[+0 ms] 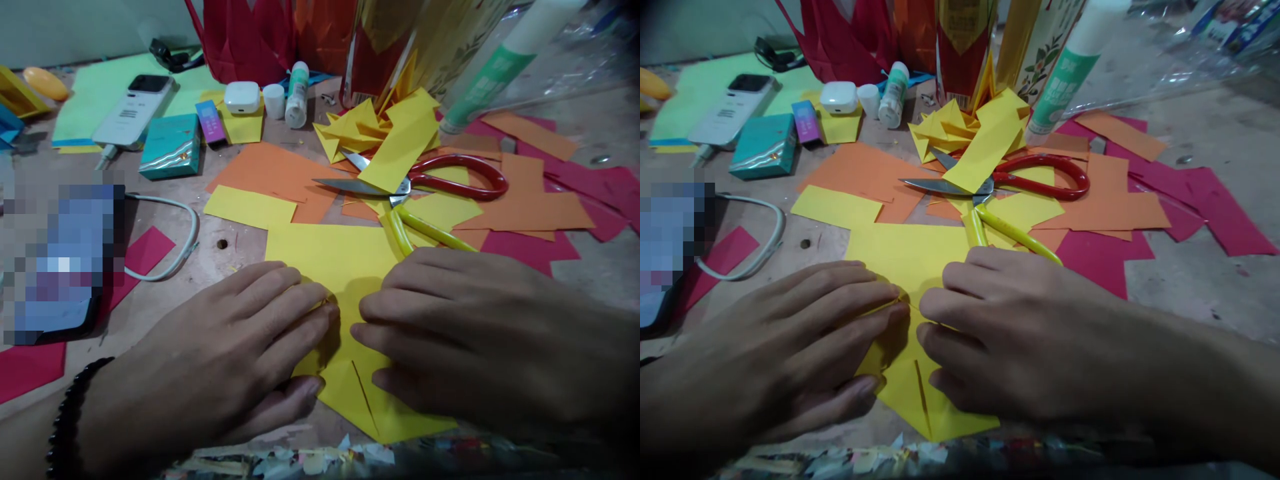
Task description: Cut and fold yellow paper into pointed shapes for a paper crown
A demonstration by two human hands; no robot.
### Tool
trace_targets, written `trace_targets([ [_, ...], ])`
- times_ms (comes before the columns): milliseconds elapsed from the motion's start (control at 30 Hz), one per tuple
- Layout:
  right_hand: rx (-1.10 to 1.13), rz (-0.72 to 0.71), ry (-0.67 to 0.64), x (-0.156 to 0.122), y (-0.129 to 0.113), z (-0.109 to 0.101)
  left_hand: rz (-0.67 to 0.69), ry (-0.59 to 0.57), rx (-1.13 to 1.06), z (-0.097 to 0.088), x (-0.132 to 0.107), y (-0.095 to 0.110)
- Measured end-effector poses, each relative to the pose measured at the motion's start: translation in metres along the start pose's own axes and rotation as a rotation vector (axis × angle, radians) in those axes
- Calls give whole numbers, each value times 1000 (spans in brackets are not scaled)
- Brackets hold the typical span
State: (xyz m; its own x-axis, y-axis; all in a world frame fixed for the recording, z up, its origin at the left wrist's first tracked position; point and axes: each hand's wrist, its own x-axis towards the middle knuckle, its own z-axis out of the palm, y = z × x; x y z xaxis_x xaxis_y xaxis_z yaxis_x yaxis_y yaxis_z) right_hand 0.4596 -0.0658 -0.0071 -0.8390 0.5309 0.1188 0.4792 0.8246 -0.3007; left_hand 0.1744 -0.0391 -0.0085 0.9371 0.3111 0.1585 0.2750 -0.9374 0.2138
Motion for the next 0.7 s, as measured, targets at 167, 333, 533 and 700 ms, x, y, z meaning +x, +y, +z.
trace_targets([
  [167, 149, 59, -86, 0, 8, -8, -5, 44, 12, -1, -2, -1],
  [333, 152, 87, -120, -2, 10, -5, 3, 54, 3, -1, -3, -2],
  [533, 164, 14, -62, -1, 17, -5, 6, 23, 65, 0, -1, 0],
  [700, 28, -114, -55, -5, 23, -17, -7, 17, 77, 1, -3, 2],
])
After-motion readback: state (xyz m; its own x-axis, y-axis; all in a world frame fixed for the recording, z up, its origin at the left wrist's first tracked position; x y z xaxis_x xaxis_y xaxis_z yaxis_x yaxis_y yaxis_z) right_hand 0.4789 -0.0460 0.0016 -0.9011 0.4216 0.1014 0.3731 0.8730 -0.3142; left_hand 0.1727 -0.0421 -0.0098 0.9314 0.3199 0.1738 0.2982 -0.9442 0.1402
